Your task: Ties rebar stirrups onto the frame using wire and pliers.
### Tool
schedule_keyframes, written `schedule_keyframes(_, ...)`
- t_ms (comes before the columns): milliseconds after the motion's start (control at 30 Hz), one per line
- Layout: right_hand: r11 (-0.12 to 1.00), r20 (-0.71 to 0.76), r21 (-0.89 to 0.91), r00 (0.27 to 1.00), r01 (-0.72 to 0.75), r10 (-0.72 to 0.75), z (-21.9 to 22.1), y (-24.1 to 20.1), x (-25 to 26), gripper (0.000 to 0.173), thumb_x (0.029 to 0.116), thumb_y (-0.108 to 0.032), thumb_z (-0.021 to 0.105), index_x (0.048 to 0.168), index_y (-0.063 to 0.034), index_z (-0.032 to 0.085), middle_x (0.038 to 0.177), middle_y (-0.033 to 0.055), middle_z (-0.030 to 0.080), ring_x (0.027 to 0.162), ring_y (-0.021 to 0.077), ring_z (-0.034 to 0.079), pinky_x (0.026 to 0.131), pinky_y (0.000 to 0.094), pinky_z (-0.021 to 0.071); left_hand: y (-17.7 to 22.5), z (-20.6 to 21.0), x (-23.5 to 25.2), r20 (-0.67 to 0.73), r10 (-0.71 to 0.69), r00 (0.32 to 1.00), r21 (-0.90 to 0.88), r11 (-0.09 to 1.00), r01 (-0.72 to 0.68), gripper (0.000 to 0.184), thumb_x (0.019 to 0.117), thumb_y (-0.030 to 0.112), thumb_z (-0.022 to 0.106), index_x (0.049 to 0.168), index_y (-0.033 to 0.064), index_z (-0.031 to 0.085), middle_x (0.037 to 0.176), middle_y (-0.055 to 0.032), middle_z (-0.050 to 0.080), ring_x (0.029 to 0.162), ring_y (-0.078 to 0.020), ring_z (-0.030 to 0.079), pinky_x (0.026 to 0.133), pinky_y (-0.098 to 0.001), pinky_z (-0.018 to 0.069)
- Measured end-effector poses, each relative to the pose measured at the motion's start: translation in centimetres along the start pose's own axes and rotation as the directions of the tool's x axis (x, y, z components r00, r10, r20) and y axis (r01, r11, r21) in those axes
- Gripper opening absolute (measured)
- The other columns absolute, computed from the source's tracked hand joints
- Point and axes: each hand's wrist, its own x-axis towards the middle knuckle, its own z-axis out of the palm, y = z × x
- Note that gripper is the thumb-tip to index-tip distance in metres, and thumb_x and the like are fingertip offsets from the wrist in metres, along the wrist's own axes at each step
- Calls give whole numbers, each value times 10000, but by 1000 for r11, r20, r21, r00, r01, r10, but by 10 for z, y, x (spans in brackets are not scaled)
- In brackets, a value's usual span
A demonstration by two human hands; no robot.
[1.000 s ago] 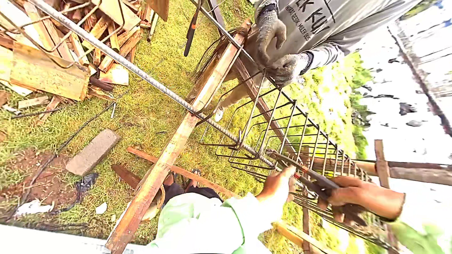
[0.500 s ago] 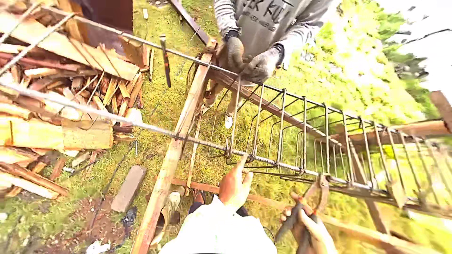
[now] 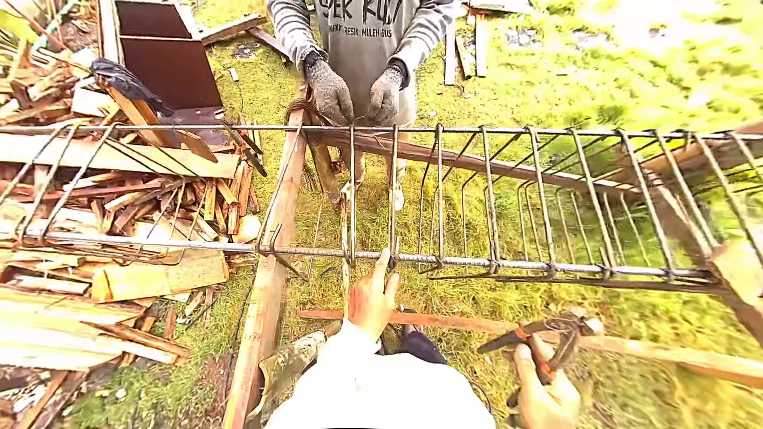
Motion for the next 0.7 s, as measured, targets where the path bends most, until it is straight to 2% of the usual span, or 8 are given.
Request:
schedule_keyframes(100,993,55,55,993,105,-108,0,-13,23,377,998,-69,532,1289,171,524,1171,18,708,982,-53,668,865,178,581,-2,8,6,-177,82,981,17,997,-81,388,982,235,665,1318,42,683,854,-131,754,713,-283,732,723,-497,614)
schedule_keyframes(167,987,53,78,988,142,-146,0,-17,38,360,982,-60,546,1272,154,547,1126,-1,704,950,-43,666,840,182,586,-1,10,9,-181,58,982,-5,998,-60,374,980,243,670,1295,43,697,827,-115,741,684,-260,708,715,-483,607)
schedule_keyframes(300,928,4,168,942,331,-337,7,-37,67,354,1012,-131,582,1306,65,558,1196,-53,701,1004,-10,678,878,214,595,2,11,10,-175,-2,985,-14,1000,-1,383,985,246,661,1313,49,687,819,-111,733,679,-248,701,713,-476,606)
schedule_keyframes(367,921,27,244,947,304,-320,14,-60,85,362,1037,-246,570,1327,-30,587,1024,-152,710,777,-62,632,687,155,557,6,15,10,-171,-47,984,-3,999,47,402,1002,263,646,1354,69,664,817,-118,728,679,-258,696,715,-480,599)
schedule_keyframes(400,931,82,294,965,215,-248,20,-72,94,353,1033,-268,534,1308,-54,595,822,-174,651,602,-59,554,536,139,492,7,17,8,-173,-69,983,6,997,71,417,1008,271,637,1379,82,648,812,-117,730,676,-260,699,713,-482,600)
schedule_keyframes(467,929,187,363,972,67,-144,31,-84,112,343,1048,-229,459,1278,-48,639,627,-103,577,465,8,492,433,179,443,11,23,2,-152,-134,979,-5,991,135,486,1011,284,624,1458,96,580,763,-81,699,645,-233,668,682,-461,585)
schedule_keyframes(567,912,205,405,966,63,-158,47,-86,125,333,1087,-161,421,1310,10,598,811,15,738,560,60,629,504,195,536,15,30,-15,-111,-215,970,-137,970,199,590,1000,272,637,1541,107,467,856,-32,723,700,-155,684,709,-399,608)
schedule_keyframes(700,899,175,408,954,157,-246,65,-78,121,421,1068,-128,436,1439,69,446,1126,69,750,786,84,712,634,210,584,6,39,-37,-197,-296,935,-312,923,226,350,987,197,641,1307,61,679,1008,-81,757,839,-143,727,819,-376,616)
